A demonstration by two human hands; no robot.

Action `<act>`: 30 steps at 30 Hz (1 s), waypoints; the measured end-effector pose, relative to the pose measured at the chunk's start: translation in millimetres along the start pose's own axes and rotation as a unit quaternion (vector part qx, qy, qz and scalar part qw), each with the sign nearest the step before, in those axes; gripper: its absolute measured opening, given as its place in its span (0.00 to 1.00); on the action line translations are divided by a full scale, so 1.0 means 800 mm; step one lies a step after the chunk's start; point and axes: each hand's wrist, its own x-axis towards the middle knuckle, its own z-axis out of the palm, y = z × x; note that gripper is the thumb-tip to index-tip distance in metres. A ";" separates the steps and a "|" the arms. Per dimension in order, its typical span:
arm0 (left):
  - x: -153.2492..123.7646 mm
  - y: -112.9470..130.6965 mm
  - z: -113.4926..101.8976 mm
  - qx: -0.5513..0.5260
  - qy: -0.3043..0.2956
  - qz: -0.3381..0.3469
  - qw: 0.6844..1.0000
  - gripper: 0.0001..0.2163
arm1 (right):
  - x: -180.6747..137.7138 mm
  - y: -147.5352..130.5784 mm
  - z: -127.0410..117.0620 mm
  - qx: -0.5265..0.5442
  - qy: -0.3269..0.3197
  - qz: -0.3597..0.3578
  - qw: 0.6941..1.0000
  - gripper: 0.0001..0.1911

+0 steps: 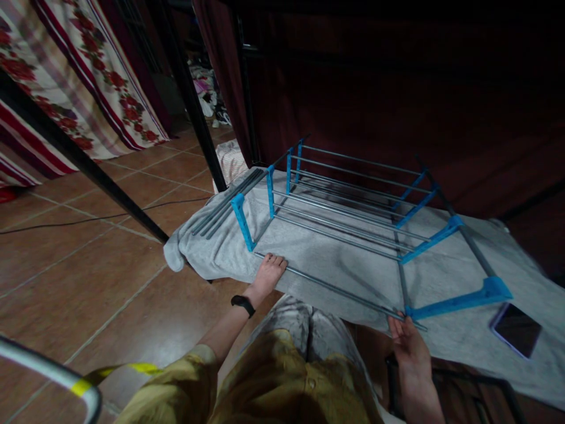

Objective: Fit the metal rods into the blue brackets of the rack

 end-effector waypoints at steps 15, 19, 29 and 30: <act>-0.029 -0.030 0.008 -0.130 0.147 -0.280 0.940 0.10 | -0.008 -0.011 0.008 0.039 0.002 0.047 0.998 0.09; -0.025 -0.037 0.008 -0.318 0.234 -0.345 0.852 0.12 | -0.007 -0.011 0.008 0.041 -0.007 0.041 0.998 0.11; -0.015 -0.047 0.024 -0.640 0.301 -0.457 0.540 0.13 | 0.001 -0.009 0.002 0.040 -0.004 0.047 0.998 0.09; -0.015 -0.046 0.024 -0.656 0.304 -0.460 0.515 0.13 | 0.002 -0.008 0.002 0.039 -0.005 0.048 0.998 0.09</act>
